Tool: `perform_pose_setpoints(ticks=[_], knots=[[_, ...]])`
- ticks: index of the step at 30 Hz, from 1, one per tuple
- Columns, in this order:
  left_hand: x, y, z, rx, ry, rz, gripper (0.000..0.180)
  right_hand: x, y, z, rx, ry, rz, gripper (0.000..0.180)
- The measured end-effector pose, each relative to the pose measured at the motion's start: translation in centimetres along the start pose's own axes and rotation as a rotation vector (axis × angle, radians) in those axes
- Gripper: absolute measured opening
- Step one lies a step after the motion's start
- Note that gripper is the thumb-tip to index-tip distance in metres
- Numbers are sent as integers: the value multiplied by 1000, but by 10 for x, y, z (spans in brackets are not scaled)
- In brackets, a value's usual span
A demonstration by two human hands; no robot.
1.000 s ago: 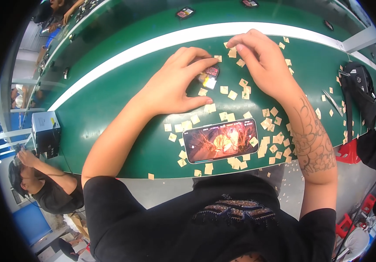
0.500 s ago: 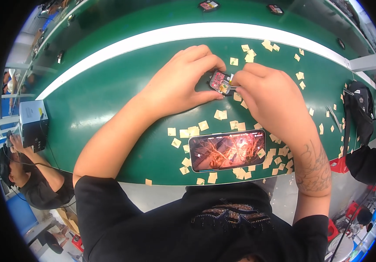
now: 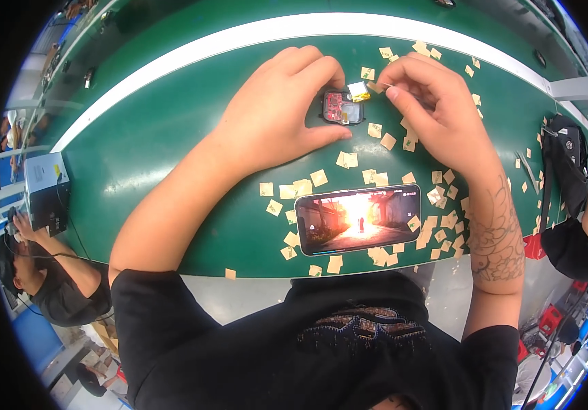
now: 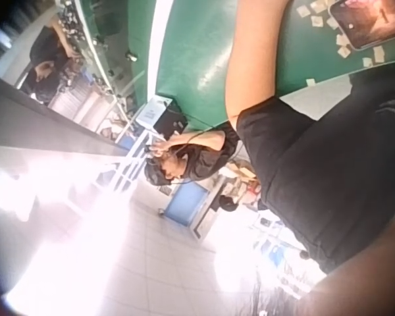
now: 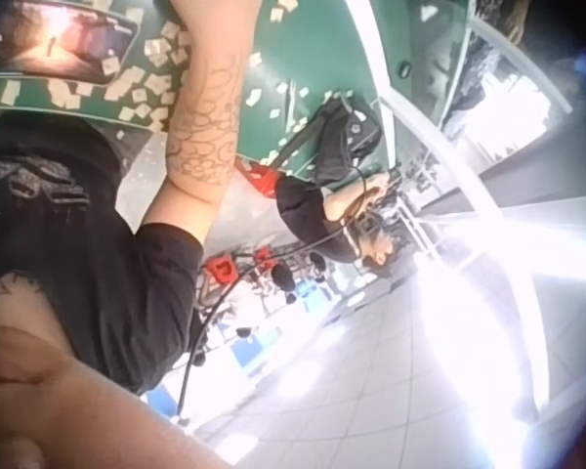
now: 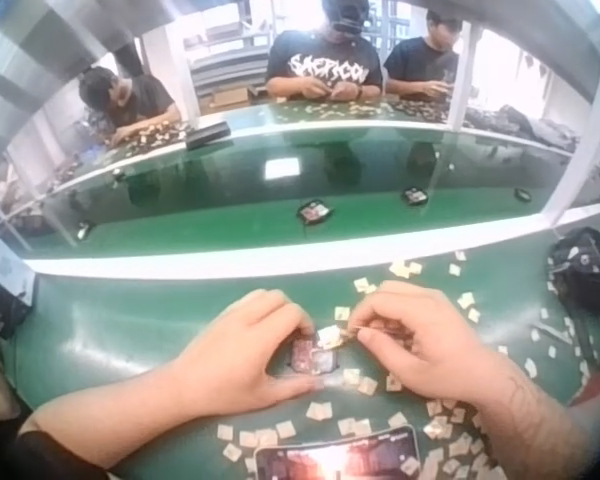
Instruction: Assembling small electronic components using tweezers.
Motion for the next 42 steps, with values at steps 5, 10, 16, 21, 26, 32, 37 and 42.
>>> perform_pose_setpoints(ticks=[5, 10, 16, 21, 26, 32, 37, 42], knots=[[0, 4, 1, 3, -70, -99, 52, -19, 13, 6, -64, 98, -198, 10], [3, 3, 1, -2, -94, -119, 51, -24, 15, 10, -142, -21, -368, 12], [4, 1, 0, -22, -126, -146, 50, -7, 7, 6, -82, -34, -318, 19], [2, -2, -1, -41, -138, -165, 49, 7, -12, 0, 106, 62, -137, 21], [-1, -2, -1, -24, -140, -167, 49, 4, -17, -1, 53, -51, -124, 20], [-4, -3, -1, -66, -172, -193, 51, -7, -20, -2, 58, -15, -44, 19], [-1, -3, -2, -32, -188, -156, 46, -1, -15, -1, 52, -71, 61, 18], [-3, -3, -5, -23, -237, -95, 38, 2, -5, 1, 238, -194, -30, 22]])
Point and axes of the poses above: each hand's wrist, its own z-axis towards the middle knuckle, its own y-axis out of the back of the hand, x = y × z, the point moved 2 cm from there along z, towards the middle knuckle, and after that the axes turned 15 degrees about -x, right-handed, at the moved point
